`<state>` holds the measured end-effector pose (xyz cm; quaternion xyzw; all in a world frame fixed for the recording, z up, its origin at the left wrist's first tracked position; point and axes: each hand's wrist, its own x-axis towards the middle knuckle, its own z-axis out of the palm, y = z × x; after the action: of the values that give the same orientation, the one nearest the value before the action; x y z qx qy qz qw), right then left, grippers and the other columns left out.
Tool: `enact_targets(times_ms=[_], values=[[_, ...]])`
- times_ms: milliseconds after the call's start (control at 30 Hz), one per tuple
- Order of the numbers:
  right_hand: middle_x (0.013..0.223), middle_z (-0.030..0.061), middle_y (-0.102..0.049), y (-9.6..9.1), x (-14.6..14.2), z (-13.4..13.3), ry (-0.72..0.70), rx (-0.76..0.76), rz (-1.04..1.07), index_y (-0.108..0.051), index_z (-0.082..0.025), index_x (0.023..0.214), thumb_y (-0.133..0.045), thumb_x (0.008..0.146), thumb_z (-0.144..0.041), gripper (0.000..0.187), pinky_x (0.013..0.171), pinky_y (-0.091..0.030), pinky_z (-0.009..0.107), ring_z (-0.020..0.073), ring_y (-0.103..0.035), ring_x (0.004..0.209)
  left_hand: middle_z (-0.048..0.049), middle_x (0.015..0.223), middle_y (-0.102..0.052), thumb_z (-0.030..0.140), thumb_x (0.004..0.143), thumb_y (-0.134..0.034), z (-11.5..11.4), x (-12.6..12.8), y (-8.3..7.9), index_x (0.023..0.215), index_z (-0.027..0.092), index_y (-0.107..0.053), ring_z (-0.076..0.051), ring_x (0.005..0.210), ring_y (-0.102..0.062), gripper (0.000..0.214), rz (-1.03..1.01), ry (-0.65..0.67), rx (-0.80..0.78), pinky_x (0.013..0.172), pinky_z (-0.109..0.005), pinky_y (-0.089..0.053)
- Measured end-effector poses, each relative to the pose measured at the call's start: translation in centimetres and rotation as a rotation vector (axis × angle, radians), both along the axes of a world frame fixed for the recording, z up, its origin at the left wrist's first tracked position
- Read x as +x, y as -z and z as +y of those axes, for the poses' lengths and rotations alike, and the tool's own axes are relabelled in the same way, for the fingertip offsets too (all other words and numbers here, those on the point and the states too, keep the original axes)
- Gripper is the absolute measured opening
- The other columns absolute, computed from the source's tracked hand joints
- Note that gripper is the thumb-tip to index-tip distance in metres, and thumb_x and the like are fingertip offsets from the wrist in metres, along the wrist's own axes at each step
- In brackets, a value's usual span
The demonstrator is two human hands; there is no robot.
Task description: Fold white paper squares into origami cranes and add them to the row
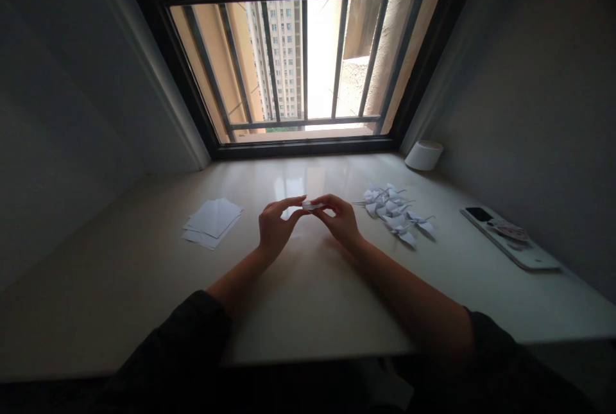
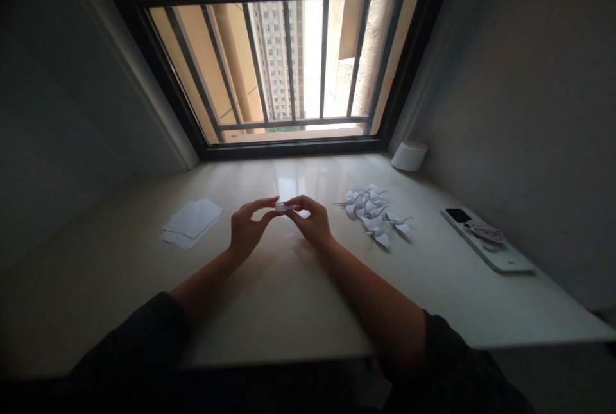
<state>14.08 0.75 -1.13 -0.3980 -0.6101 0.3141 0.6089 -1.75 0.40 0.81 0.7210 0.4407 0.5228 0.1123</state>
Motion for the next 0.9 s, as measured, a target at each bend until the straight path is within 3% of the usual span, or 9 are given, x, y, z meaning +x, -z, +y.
enact_targets(times_ms=[167, 533, 900], values=[[0.083, 0.0035, -0.072, 0.0, 0.0, -0.2, -0.004, 0.001, 0.014, -0.07, -0.023, 0.079, -0.07, 0.07, -0.038, 0.017, 0.075, -0.05, 0.037, 0.0213, -0.066, 0.079, -0.0008, 0.086, -0.072, 0.035, 0.072, -0.069, -0.1, -0.1, -0.2, 0.085, 0.027, -0.071, -0.02, 0.083, -0.066, 0.016, -0.015, 0.069, -0.019, 0.081, -0.035, -0.047], [0.079, 0.0031, -0.073, -0.3, 0.0, -0.4, 0.015, -0.035, 0.055, -0.07, -0.022, 0.072, -0.073, 0.066, -0.038, 0.017, 0.076, -0.049, 0.038, 0.0225, -0.066, 0.078, -0.002, 0.087, -0.072, 0.03, 0.07, -0.072, -0.1, 0.2, -0.2, 0.082, 0.024, -0.071, -0.02, 0.086, -0.066, 0.013, -0.226, 0.242, -0.066, 0.085, -0.036, -0.05], [0.079, 0.0026, -0.073, -0.7, 0.1, -0.3, -0.068, -0.091, 0.076, -0.074, -0.025, 0.078, -0.074, 0.066, -0.039, 0.018, 0.076, -0.051, 0.038, 0.0231, -0.067, 0.077, -0.005, 0.08, -0.073, 0.03, 0.061, -0.077, 0.7, 0.4, 0.8, 0.076, 0.018, -0.072, -0.022, 0.083, -0.067, 0.02, -0.569, 0.232, -0.349, 0.085, -0.04, -0.051]])
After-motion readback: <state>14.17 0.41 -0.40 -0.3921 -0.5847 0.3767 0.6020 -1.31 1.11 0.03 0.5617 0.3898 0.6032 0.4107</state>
